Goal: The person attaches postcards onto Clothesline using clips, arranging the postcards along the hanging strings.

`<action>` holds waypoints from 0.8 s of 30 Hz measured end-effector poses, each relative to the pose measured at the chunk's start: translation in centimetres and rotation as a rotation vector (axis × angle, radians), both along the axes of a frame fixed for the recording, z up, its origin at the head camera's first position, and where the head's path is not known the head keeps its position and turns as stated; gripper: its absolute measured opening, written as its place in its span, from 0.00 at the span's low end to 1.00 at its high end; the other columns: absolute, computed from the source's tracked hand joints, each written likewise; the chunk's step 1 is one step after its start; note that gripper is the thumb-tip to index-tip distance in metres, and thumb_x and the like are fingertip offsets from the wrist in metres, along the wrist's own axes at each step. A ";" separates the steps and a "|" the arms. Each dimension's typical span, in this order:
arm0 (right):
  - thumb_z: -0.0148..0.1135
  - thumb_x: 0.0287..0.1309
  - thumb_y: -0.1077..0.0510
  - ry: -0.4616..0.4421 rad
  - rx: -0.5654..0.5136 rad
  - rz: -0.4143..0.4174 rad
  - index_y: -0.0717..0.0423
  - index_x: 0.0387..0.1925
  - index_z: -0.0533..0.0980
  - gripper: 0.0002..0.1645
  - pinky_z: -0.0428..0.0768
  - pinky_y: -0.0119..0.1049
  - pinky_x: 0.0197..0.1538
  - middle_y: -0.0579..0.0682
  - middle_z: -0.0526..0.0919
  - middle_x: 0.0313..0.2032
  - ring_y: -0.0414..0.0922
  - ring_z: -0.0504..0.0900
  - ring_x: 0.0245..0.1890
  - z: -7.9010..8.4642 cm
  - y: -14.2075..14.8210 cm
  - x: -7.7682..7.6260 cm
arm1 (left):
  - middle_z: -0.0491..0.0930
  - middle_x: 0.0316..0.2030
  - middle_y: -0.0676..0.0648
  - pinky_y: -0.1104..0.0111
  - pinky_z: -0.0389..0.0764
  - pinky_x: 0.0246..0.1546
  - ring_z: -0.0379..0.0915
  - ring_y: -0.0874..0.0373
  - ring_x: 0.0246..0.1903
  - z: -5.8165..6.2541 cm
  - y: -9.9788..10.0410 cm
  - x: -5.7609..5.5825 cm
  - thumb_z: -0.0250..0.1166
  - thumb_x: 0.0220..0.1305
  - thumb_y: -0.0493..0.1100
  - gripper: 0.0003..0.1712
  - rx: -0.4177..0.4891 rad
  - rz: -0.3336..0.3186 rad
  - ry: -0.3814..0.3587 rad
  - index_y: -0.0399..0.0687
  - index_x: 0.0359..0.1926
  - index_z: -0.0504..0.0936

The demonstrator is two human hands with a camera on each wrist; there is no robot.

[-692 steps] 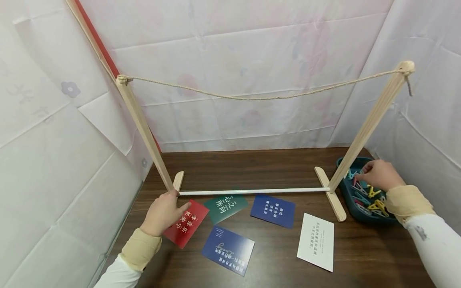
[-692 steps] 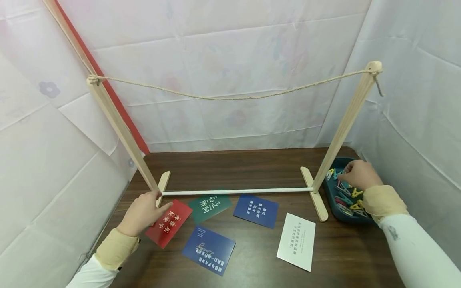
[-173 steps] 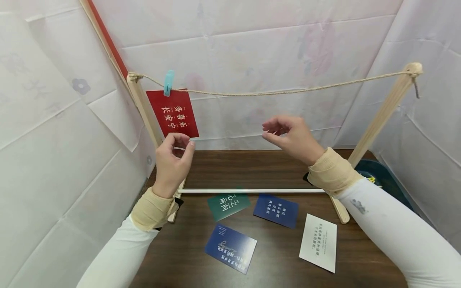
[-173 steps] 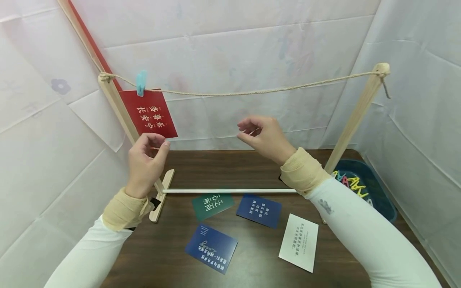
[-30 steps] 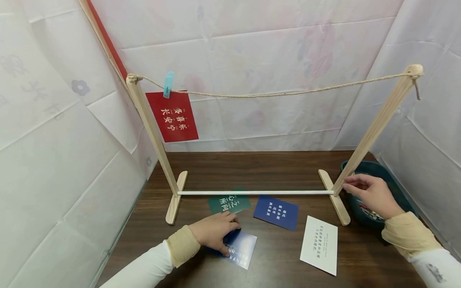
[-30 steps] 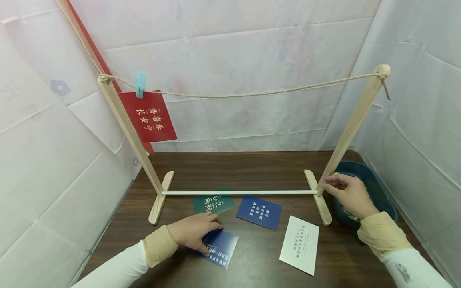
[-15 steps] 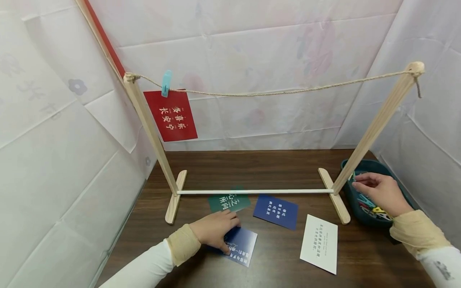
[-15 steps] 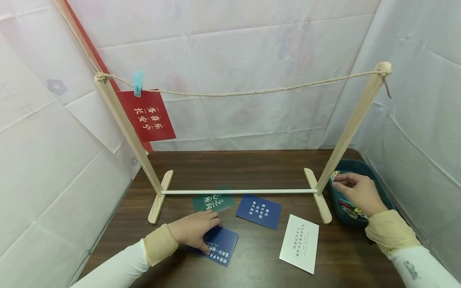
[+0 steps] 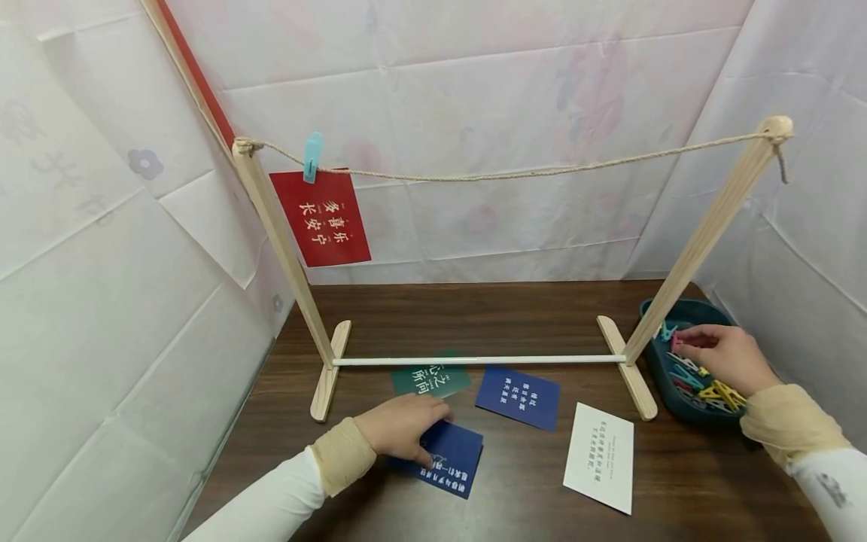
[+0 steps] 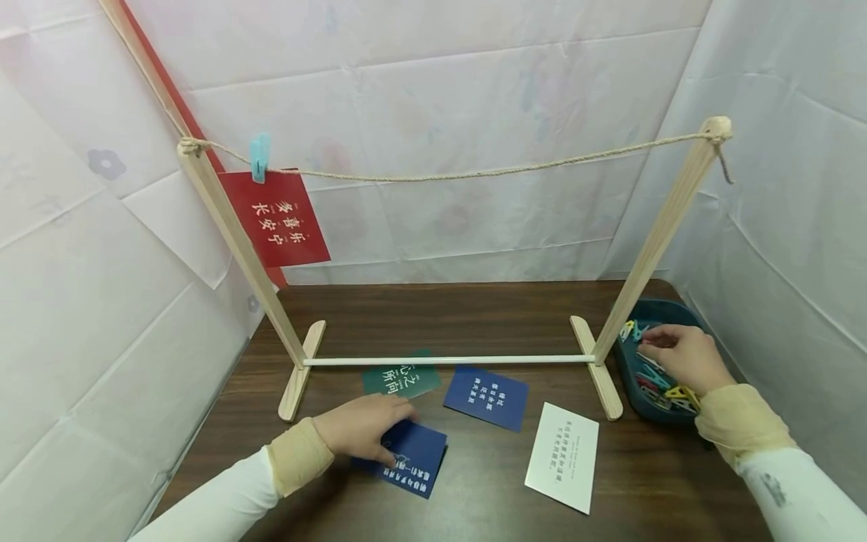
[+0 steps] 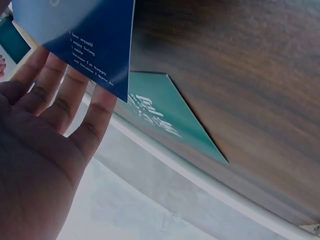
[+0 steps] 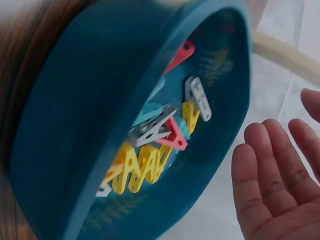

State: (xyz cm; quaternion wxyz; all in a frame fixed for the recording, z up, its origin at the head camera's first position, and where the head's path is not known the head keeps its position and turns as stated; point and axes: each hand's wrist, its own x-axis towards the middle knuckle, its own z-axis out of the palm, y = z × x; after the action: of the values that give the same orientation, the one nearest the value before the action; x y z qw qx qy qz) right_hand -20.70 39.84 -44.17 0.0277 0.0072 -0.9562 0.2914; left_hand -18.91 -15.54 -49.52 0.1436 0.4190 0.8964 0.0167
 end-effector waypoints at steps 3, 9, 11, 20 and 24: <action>0.71 0.72 0.54 -0.020 0.033 0.009 0.74 0.53 0.84 0.23 0.80 0.32 0.34 0.69 0.90 0.44 0.41 0.83 0.36 -0.2 0.4 -0.4 | 0.85 0.59 0.54 0.63 0.82 0.66 0.82 0.61 0.58 0.2 -0.1 -0.2 0.84 0.58 0.58 0.39 0.004 0.003 0.016 0.53 0.67 0.82; 0.74 0.68 0.55 -0.083 0.076 0.027 0.77 0.51 0.83 0.25 0.80 0.37 0.35 0.66 0.89 0.40 0.50 0.84 0.36 -0.5 0.9 -1.2 | 0.86 0.54 0.53 0.62 0.85 0.61 0.83 0.60 0.54 1.0 -0.4 -0.6 0.83 0.60 0.54 0.33 0.036 -0.006 0.073 0.51 0.64 0.85; 0.74 0.66 0.56 -0.102 0.092 0.043 0.77 0.50 0.83 0.24 0.80 0.39 0.35 0.65 0.89 0.38 0.51 0.84 0.35 -0.7 1.0 -1.5 | 0.86 0.51 0.53 0.63 0.86 0.57 0.83 0.61 0.51 1.3 -0.5 -0.7 0.83 0.60 0.52 0.31 0.047 -0.004 0.076 0.50 0.62 0.85; 0.76 0.60 0.57 -0.236 0.199 0.112 0.73 0.45 0.84 0.21 0.87 0.56 0.40 0.62 0.89 0.36 0.52 0.84 0.33 -1.8 1.8 -3.3 | 0.88 0.49 0.52 0.63 0.88 0.53 0.84 0.63 0.48 1.8 -1.0 -1.2 0.78 0.68 0.48 0.22 0.129 0.041 0.031 0.49 0.58 0.84; 0.75 0.59 0.59 -0.291 0.231 0.137 0.71 0.43 0.85 0.17 0.86 0.50 0.37 0.58 0.88 0.33 0.50 0.81 0.31 -2.2 2.2 -4.0 | 0.88 0.46 0.52 0.63 0.88 0.51 0.83 0.64 0.45 1.9 -1.2 -1.3 0.75 0.71 0.47 0.17 0.151 0.060 0.019 0.49 0.56 0.83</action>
State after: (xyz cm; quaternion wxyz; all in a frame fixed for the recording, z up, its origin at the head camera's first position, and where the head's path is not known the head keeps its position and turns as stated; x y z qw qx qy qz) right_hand -24.70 42.04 -46.35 -0.1319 0.0332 -0.9744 0.1790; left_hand -20.17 -16.70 -47.61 0.1023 0.4018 0.9060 0.0846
